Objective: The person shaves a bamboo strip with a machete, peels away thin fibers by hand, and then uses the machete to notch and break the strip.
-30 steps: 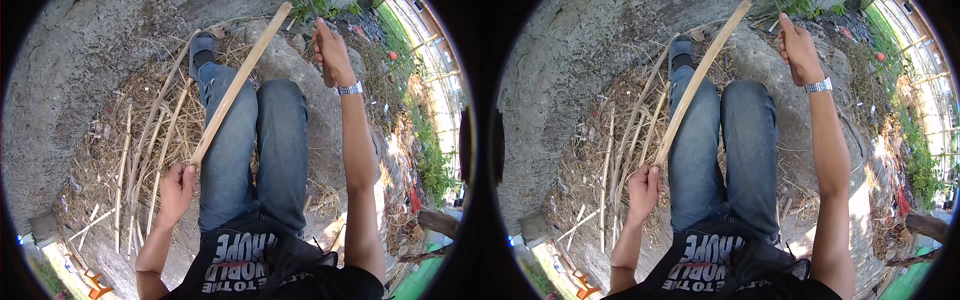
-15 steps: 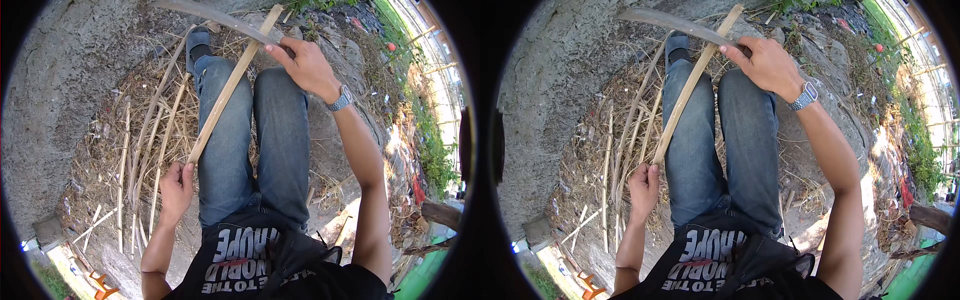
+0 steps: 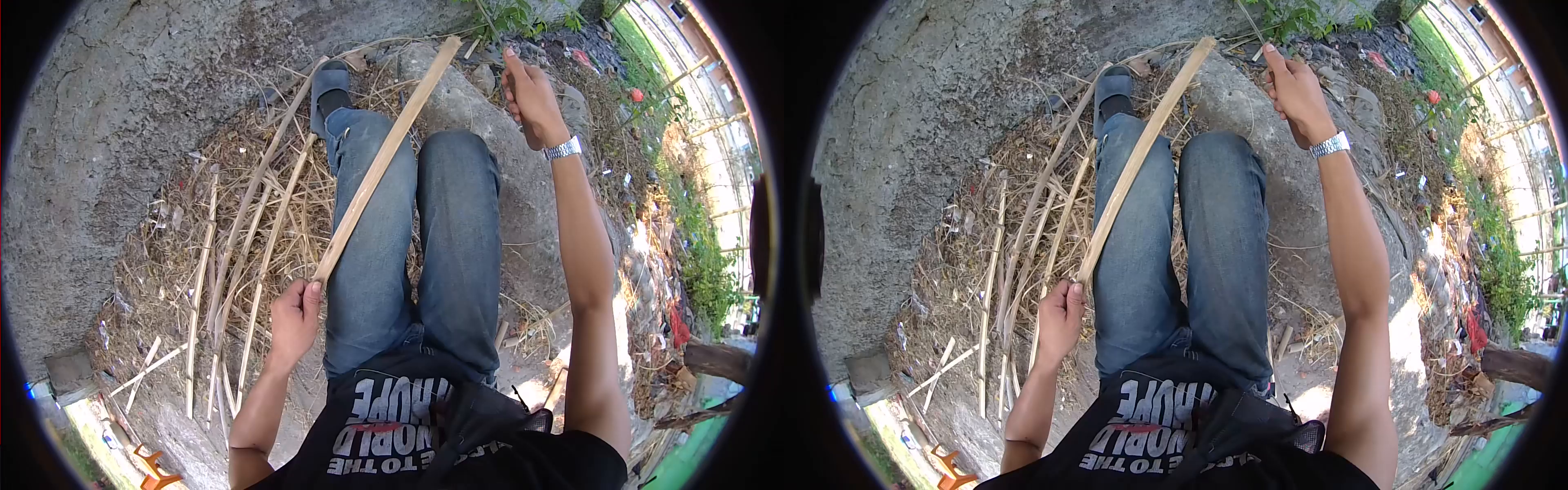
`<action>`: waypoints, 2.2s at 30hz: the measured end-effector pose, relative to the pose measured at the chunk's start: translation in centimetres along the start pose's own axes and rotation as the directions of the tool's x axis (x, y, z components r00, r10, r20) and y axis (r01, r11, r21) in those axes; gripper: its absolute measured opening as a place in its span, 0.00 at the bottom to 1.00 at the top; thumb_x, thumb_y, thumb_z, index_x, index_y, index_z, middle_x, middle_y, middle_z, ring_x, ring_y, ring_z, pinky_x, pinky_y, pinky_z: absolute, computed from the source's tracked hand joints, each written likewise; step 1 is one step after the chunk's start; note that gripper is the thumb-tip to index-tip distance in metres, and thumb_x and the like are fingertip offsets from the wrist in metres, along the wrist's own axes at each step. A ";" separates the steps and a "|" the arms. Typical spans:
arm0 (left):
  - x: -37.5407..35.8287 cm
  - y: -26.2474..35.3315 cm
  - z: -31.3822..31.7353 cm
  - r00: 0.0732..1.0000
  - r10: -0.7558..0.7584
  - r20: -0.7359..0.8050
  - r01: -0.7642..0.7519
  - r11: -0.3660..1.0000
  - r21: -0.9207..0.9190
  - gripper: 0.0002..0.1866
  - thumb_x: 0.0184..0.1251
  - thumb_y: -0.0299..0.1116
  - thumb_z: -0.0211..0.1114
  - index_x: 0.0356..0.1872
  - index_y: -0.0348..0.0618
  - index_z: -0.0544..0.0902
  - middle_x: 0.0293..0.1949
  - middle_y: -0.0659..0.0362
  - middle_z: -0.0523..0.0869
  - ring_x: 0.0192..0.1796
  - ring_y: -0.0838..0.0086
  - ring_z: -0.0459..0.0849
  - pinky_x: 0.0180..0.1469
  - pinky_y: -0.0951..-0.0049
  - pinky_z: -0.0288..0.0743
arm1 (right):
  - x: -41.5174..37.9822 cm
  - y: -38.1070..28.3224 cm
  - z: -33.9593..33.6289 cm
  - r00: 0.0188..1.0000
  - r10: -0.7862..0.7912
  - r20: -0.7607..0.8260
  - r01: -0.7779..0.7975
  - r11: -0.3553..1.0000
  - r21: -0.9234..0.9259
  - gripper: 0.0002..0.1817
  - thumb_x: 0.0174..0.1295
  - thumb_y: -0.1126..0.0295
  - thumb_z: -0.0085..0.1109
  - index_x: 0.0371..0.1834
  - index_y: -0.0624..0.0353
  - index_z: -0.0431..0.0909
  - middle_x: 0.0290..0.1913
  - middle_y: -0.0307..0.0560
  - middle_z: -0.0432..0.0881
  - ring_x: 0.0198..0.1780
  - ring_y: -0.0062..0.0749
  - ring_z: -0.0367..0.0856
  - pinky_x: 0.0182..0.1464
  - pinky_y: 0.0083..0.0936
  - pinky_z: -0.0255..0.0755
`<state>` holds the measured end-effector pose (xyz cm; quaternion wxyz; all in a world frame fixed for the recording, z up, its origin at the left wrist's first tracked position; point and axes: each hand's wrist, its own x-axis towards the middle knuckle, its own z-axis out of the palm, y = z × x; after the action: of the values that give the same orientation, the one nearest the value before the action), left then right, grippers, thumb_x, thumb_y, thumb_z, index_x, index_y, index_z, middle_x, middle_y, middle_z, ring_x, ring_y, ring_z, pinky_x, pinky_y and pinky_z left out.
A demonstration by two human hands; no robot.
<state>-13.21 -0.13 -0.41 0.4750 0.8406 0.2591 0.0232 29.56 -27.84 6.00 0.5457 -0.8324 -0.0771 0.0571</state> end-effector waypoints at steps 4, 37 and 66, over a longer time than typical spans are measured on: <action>0.4 -0.3 -0.3 1.000 -0.006 0.007 0.006 1.000 0.003 0.19 0.84 0.41 0.61 0.34 0.36 0.82 0.19 0.58 0.78 0.22 0.78 0.71 0.26 0.69 0.66 | -4.0 -1.6 1.0 0.982 -0.175 0.072 0.182 0.976 -0.116 0.35 0.77 0.37 0.52 0.30 0.62 0.79 0.20 0.39 0.72 0.20 0.24 0.72 0.25 0.29 0.68; -2.6 0.2 -2.7 0.872 0.401 -0.282 -0.186 0.803 0.567 0.13 0.78 0.36 0.68 0.35 0.39 0.79 0.19 0.52 0.83 0.19 0.60 0.82 0.25 0.60 0.70 | 0.8 0.4 -7.7 0.972 -0.158 -0.175 0.055 0.873 -0.484 0.42 0.76 0.34 0.47 0.36 0.69 0.87 0.31 0.65 0.87 0.38 0.59 0.88 0.46 0.48 0.77; 4.6 5.4 2.6 0.997 0.038 0.072 -0.031 0.995 -0.096 0.26 0.91 0.45 0.43 0.37 0.34 0.78 0.23 0.49 0.78 0.26 0.58 0.77 0.35 0.58 0.72 | -15.3 -7.4 7.0 0.774 -0.321 0.546 0.602 0.639 -0.478 0.32 0.74 0.36 0.55 0.39 0.59 0.82 0.19 0.57 0.79 0.27 0.60 0.83 0.30 0.51 0.75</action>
<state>-6.26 -2.33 1.58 0.5232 0.8217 0.2254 0.0127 12.82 -21.50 10.17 0.2009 -0.8831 -0.4201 0.0567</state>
